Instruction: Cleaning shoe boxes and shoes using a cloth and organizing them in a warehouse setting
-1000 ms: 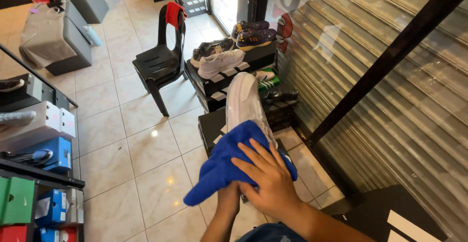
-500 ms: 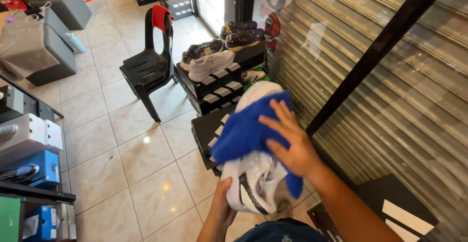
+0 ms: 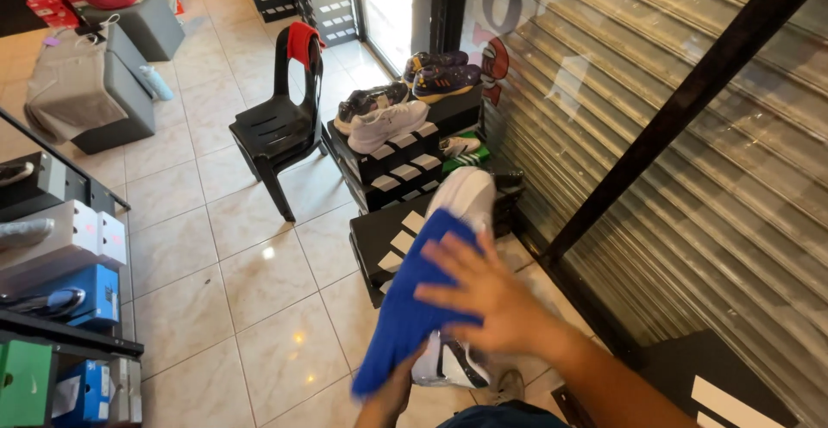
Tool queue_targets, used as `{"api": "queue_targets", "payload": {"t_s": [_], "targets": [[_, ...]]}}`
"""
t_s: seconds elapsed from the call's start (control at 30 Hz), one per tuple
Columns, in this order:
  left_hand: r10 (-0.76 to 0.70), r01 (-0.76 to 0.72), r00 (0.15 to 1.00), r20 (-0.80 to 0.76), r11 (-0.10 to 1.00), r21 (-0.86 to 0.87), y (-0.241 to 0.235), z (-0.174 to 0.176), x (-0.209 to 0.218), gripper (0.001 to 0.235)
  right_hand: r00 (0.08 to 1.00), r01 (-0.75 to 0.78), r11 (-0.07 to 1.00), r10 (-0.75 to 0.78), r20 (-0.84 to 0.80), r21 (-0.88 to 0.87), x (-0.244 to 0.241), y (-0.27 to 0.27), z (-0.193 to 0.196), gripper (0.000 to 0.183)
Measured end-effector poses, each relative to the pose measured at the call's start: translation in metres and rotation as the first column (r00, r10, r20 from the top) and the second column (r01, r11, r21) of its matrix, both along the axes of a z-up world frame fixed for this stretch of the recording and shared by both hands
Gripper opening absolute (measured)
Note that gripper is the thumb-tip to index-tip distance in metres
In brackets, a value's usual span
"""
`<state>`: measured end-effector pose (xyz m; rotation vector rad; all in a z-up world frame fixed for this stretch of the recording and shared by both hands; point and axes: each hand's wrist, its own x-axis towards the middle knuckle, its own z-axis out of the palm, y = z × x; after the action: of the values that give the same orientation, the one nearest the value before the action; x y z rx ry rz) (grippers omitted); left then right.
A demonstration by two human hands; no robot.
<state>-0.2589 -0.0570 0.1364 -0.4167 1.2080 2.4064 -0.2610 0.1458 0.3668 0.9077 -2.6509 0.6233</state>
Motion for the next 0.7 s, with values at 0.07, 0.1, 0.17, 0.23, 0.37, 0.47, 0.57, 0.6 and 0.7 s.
{"api": "queue_targets", "payload": {"t_s": [0.07,0.1,0.17,0.23,0.37,0.47,0.57,0.6,0.7], "targets": [[-0.149,0.131,0.955,-0.255,0.988,-0.086,-0.006,0.079,0.008,0.076,0.983,0.144,0.975,-0.161,-0.091,-0.166,-0.018,0.016,0.006,0.061],[-0.309,0.241,0.817,-0.487,0.95,-0.199,-0.007,0.119,0.008,0.096,0.927,0.272,0.902,-0.34,-0.162,-0.336,-0.028,0.026,0.01,0.057],[-0.341,0.223,0.782,-0.521,0.935,-0.276,-0.003,0.134,0.019,0.098,0.939,0.308,0.744,-0.339,0.062,-0.593,-0.035,0.036,0.011,0.062],[-0.372,0.194,0.743,-0.556,0.915,-0.354,-0.001,0.15,0.024,0.1,0.928,0.367,0.511,-0.259,0.267,-0.777,-0.032,0.033,0.011,0.067],[-0.467,-0.228,0.483,-0.741,0.75,-0.621,-0.004,0.185,0.024,0.082,0.57,0.82,-0.117,0.063,0.82,-0.561,-0.011,0.016,-0.019,0.07],[-0.559,-0.518,0.342,-0.756,0.559,-0.648,-0.005,0.204,0.02,0.089,0.581,0.814,-0.235,0.326,0.746,-0.531,0.008,0.008,-0.035,0.079],[-0.661,-0.679,0.218,-0.718,0.426,-0.598,-0.004,0.227,0.025,0.089,0.657,0.753,-0.302,0.381,0.651,-0.584,0.023,-0.008,-0.015,0.091],[-0.696,-0.703,0.176,-0.697,0.406,-0.584,-0.003,0.236,0.028,0.086,0.688,0.725,-0.31,0.383,0.617,-0.615,0.028,-0.013,-0.004,0.101],[-0.554,-0.53,0.11,-0.825,0.669,-0.52,-0.01,0.228,0.03,0.089,0.705,0.708,-0.304,0.351,0.616,-0.638,0.032,-0.013,-0.006,0.1]]}}
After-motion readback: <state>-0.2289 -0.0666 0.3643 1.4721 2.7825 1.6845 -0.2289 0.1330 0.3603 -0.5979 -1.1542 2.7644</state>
